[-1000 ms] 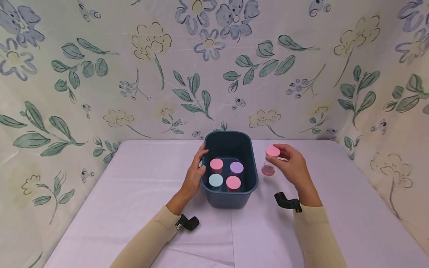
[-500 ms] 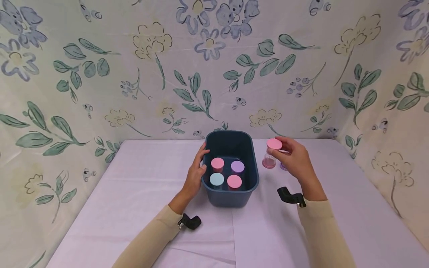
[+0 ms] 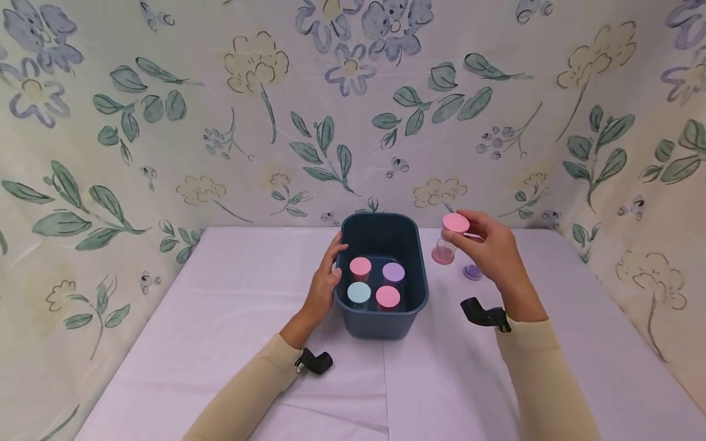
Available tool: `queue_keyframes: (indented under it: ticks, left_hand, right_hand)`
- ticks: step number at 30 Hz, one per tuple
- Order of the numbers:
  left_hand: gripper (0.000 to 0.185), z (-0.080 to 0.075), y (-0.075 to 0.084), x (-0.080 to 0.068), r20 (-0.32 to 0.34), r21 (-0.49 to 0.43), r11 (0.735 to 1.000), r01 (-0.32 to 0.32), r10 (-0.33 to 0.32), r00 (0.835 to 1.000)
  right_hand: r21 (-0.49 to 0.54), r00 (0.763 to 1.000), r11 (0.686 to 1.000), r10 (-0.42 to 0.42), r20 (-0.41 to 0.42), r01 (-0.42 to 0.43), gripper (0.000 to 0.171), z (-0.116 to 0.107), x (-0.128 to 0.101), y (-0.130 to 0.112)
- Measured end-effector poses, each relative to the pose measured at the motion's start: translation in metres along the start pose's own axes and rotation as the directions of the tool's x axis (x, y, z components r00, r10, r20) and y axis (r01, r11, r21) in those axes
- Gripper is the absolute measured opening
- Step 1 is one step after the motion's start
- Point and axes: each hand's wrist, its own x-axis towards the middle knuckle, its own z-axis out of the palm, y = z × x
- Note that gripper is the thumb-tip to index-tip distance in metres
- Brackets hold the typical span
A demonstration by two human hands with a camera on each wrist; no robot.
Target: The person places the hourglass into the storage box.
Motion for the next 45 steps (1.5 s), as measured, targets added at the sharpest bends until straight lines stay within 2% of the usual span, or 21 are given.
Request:
queue_keyframes:
  ticks: [12,22,36,45]
  left_hand:
    - [0.051,0.0,0.001,0.001,-0.006,0.008,1.0,0.012,-0.012,1.0]
    - [0.05,0.001,0.001,-0.001,-0.007,-0.007,1.0,0.01,-0.011,1.0]
    - [0.049,-0.001,-0.003,-0.002,-0.009,-0.005,1.0,0.01,-0.01,1.0]
    - [0.05,-0.001,-0.003,0.0,0.0,-0.01,1.0,0.003,-0.003,1.0]
  right_hand:
    - [0.022,0.999,0.999,-0.039,0.001,0.039,0.058,-0.005,0.005,-0.017]
    - [0.05,0.999,0.998,-0.029,0.027,0.028,0.063,0.0,0.01,-0.031]
    - [0.092,0.99,0.988,-0.129,0.062,0.123,0.055,0.014,0.021,-0.037]
    - [0.066,0.981,0.992,-0.119,0.152,0.11,0.059,0.024,0.029,-0.045]
